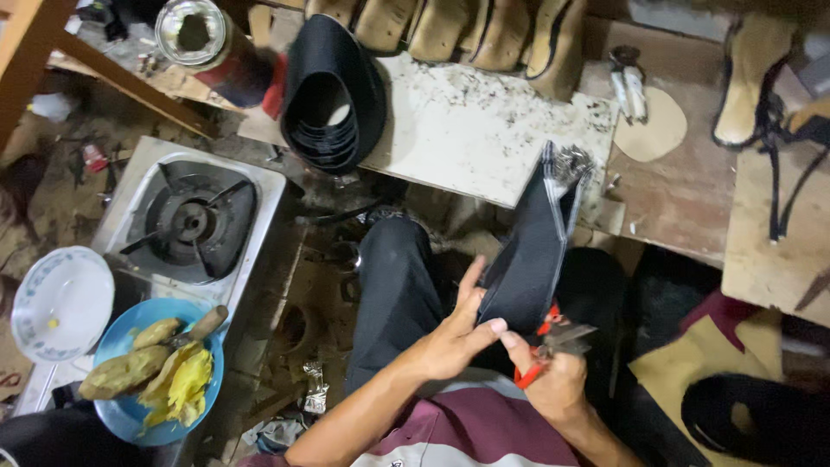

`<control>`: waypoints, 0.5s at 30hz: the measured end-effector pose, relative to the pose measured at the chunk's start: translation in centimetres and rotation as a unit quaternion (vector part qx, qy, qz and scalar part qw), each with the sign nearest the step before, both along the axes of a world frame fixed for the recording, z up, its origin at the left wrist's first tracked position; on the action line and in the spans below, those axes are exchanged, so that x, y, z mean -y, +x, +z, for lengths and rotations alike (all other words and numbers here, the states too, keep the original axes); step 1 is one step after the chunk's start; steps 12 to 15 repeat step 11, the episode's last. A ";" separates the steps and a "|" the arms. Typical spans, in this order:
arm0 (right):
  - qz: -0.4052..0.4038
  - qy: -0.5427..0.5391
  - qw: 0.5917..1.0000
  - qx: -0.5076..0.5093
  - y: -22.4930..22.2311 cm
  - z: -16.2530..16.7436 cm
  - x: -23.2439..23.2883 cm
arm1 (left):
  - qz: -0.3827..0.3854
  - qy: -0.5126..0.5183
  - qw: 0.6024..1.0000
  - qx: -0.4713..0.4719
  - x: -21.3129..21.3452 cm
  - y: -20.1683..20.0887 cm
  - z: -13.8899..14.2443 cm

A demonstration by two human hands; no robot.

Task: The person sits on the floor in front of a workbench and trims the edges of black shoe upper pieces with red-handled scissors. They pick up each piece, rotate it while cutting along the edge, and place finished pieces on the bench with others.

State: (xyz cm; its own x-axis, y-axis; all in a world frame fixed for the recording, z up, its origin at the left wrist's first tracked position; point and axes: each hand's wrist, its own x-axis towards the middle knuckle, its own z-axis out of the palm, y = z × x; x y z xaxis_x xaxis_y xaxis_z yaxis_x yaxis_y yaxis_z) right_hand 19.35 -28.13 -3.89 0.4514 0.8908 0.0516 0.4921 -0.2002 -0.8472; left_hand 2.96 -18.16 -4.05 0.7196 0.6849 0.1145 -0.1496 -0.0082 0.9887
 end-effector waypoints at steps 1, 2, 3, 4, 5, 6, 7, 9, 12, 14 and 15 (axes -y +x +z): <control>-0.009 0.019 1.000 -0.011 0.0 -0.2 -0.1 | 0.038 0.015 0.999 -0.015 0.2 0.1 0.3; -0.018 0.036 0.999 -0.021 0.1 -0.5 -0.1 | 0.076 0.029 0.996 -0.031 0.4 0.0 0.6; -0.024 0.051 0.998 -0.040 0.1 -0.7 -0.2 | 0.085 0.027 0.995 -0.033 0.6 -0.2 0.9; -0.029 0.066 0.996 -0.058 0.0 -1.0 -0.4 | 0.095 0.025 0.995 -0.034 0.9 -0.5 1.3; -0.034 0.082 0.993 -0.076 0.0 -1.3 -0.7 | 0.105 0.025 0.994 -0.035 0.9 -0.7 1.7; -0.028 0.063 0.994 -0.084 0.2 -1.5 -0.8 | 0.099 0.032 0.994 -0.039 0.9 -0.8 2.1; -0.022 0.042 0.995 -0.092 0.4 -1.8 -0.7 | 0.094 0.038 0.994 -0.043 1.1 -0.9 2.4; -0.008 0.033 0.994 -0.104 0.6 -2.3 -0.6 | 0.092 -0.009 0.995 -0.029 1.3 -1.2 3.1; 0.008 0.060 0.992 -0.114 0.8 -2.9 -0.4 | 0.095 -0.110 0.989 0.008 1.2 -1.8 3.7; 0.008 0.060 0.992 -0.114 0.8 -2.9 -0.4 | 0.095 -0.110 0.989 0.008 1.2 -1.8 3.7; 0.008 0.060 0.992 -0.114 0.8 -2.9 -0.4 | 0.095 -0.110 0.989 0.008 1.2 -1.8 3.7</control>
